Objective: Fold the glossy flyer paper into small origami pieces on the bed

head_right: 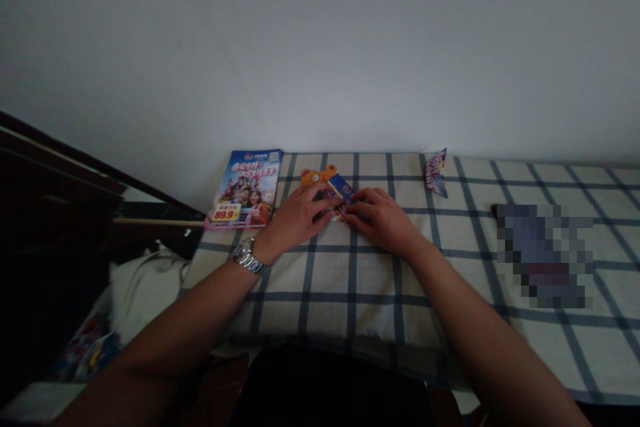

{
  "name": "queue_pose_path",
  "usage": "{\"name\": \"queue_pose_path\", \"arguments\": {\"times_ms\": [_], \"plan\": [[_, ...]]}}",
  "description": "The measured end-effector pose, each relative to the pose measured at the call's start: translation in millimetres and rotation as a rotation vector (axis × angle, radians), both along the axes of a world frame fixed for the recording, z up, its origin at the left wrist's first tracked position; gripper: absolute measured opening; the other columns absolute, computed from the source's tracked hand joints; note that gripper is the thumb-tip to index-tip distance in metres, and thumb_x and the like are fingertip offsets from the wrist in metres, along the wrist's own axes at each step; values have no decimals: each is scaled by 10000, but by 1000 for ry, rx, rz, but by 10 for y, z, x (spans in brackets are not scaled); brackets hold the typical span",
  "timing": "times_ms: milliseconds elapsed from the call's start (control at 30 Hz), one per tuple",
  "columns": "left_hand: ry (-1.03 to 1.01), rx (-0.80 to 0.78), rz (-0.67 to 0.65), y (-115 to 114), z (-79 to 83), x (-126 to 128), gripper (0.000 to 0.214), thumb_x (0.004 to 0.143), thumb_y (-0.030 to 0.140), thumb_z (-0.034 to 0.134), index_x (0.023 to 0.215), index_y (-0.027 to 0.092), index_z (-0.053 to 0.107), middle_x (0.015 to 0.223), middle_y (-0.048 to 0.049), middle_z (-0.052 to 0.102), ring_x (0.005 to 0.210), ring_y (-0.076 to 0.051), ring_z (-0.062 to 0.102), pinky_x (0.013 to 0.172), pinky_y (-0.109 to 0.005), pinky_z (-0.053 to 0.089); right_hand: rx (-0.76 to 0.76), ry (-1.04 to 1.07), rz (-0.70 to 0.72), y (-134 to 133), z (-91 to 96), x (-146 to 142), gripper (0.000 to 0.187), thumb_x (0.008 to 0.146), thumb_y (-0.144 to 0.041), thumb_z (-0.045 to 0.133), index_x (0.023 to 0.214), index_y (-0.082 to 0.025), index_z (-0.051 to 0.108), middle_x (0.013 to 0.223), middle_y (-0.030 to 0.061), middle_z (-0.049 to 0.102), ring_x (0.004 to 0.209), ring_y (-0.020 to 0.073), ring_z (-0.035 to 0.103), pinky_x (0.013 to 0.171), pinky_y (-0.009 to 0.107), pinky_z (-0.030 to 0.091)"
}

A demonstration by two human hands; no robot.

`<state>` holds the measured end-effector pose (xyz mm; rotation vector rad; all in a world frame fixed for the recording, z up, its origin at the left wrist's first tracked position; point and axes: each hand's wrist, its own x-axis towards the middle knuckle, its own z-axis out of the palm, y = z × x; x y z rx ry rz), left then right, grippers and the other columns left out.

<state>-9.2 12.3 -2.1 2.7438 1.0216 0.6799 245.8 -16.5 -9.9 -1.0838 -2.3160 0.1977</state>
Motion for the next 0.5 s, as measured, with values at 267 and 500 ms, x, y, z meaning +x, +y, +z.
{"name": "queue_pose_path", "arguments": {"times_ms": [267,500], "plan": [[1,0,-63,30,-64,1,328,1064,258,573,1382,231,647,1546,-112,508,1456,-291,500,1187,-521,498,-5,-24,43,9,10,9,185,1028,-312,645,1113,-213,776,1202,126,738,1092,297,696,953,501,590],[36,31,-43,46,-32,-8,340,1018,143,604,1311,278,710,1434,-92,552,1377,-283,532,1180,-532,489,5,8,14,4,-4,13,235,1022,-314,643,1197,-218,766,1232,142,732,1129,318,686,981,530,582]]}}
